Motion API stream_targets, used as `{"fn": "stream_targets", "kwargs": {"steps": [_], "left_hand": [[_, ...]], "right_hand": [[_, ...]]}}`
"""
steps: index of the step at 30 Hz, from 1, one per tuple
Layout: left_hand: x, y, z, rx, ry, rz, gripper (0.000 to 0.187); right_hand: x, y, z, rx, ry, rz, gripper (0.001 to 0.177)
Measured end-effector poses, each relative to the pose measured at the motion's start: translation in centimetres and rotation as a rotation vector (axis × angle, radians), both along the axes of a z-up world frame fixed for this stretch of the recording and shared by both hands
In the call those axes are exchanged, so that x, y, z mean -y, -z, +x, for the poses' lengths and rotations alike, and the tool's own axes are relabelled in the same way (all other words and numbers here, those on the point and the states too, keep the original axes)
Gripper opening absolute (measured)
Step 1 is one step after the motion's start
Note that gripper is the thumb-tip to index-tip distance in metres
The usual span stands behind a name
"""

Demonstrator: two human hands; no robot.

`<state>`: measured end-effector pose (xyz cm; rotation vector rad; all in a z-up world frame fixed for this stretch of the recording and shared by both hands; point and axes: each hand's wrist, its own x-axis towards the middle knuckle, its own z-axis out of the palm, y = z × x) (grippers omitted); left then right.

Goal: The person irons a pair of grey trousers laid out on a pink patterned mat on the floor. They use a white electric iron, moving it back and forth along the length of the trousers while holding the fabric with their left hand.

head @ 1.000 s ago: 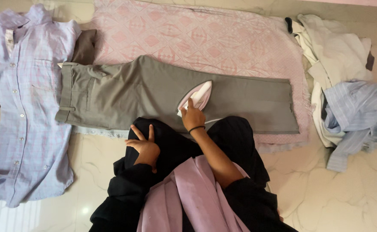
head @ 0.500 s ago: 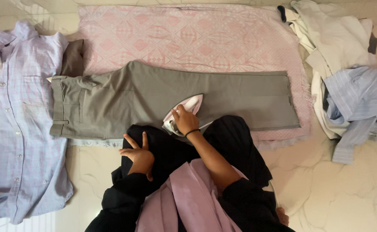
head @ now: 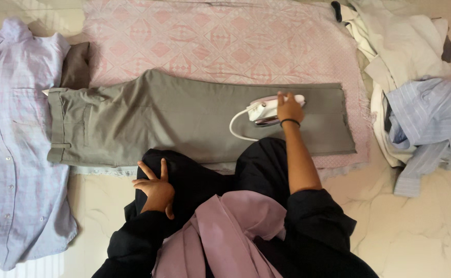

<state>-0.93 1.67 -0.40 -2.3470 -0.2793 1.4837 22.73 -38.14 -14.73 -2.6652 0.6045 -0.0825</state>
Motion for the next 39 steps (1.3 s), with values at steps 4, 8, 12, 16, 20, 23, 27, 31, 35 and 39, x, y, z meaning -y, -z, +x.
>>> {"fn": "stream_targets", "kwargs": {"steps": [4, 8, 12, 16, 20, 23, 27, 31, 35, 39], "left_hand": [[0.0, 0.2, 0.3, -0.033, 0.002, 0.000, 0.179], [-0.1, 0.3, 0.3, -0.007, -0.052, -0.009, 0.181], [-0.2, 0.3, 0.5, -0.026, -0.039, -0.024, 0.180], [-0.1, 0.3, 0.4, -0.014, -0.003, -0.031, 0.172], [0.2, 0.3, -0.1, 0.038, 0.041, -0.039, 0.166], [-0.2, 0.4, -0.4, 0.073, 0.024, -0.073, 0.167], [-0.2, 0.7, -0.2, 0.080, -0.016, -0.067, 0.170], [0.2, 0.9, -0.4, 0.053, 0.039, -0.063, 0.163], [0.0, 1.1, -0.3, 0.113, -0.127, -0.053, 0.179], [-0.2, 1.1, -0.9, 0.136, -0.080, -0.087, 0.180]], "right_hand": [[7.2, -0.3, -2.1, -0.037, 0.198, -0.019, 0.063], [12.5, -1.6, -5.4, -0.055, 0.380, -0.037, 0.071], [14.1, -1.7, -7.6, -0.118, 0.440, -0.013, 0.073], [12.5, 0.0, -6.4, -0.062, 0.479, 0.160, 0.077], [7.2, 1.3, -3.8, -0.103, 0.425, 0.182, 0.073], [0.7, 1.5, -2.7, -0.094, 0.338, 0.299, 0.067], [-7.1, 1.6, -2.7, -0.122, 0.198, 0.471, 0.058], [-15.7, 3.5, -3.5, -0.017, -0.155, 0.288, 0.047], [-23.0, 3.8, -6.4, -0.081, -0.354, 0.263, 0.041], [-24.0, 0.9, -10.4, -0.081, -0.601, 0.208, 0.039]]}}
